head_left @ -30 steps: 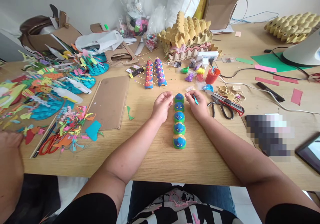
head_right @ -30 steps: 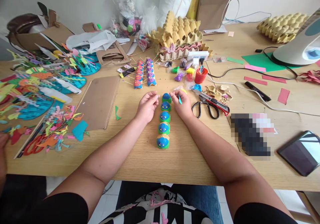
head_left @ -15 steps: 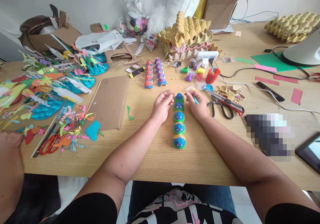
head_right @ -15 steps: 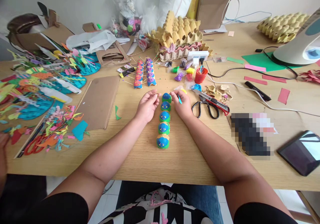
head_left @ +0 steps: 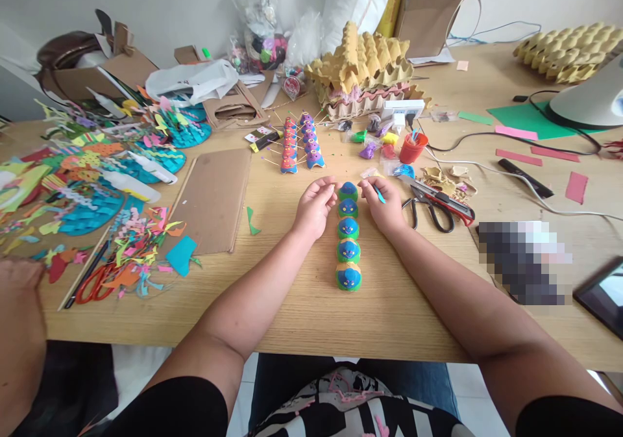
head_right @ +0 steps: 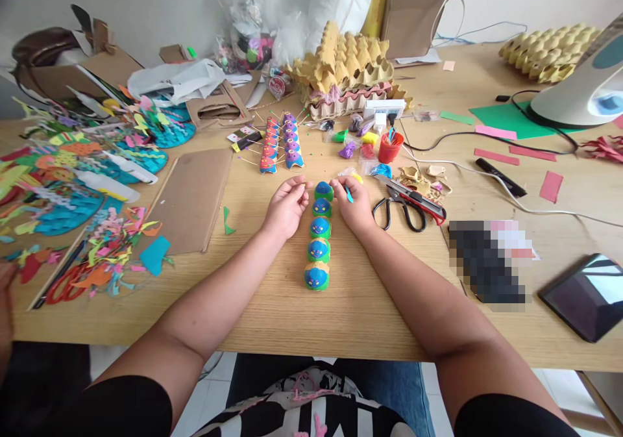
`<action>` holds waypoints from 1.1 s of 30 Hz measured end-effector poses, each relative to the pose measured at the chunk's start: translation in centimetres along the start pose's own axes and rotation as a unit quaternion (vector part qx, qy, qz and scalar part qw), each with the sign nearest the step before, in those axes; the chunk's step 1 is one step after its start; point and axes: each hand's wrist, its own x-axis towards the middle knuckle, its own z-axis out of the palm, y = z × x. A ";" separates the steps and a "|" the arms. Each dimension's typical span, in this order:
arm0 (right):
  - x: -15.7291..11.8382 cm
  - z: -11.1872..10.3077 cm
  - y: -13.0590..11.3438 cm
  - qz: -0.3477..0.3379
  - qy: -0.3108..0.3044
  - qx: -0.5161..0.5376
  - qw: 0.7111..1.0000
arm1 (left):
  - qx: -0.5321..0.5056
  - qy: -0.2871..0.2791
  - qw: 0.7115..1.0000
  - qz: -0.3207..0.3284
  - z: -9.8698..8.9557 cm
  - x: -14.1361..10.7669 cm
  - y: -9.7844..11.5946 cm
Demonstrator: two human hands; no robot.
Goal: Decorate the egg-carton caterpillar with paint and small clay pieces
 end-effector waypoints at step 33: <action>-0.2 -0.1 0.0 0.002 -0.004 0.000 1.000 | 0.024 0.052 0.998 0.015 0.1 0.3 -0.2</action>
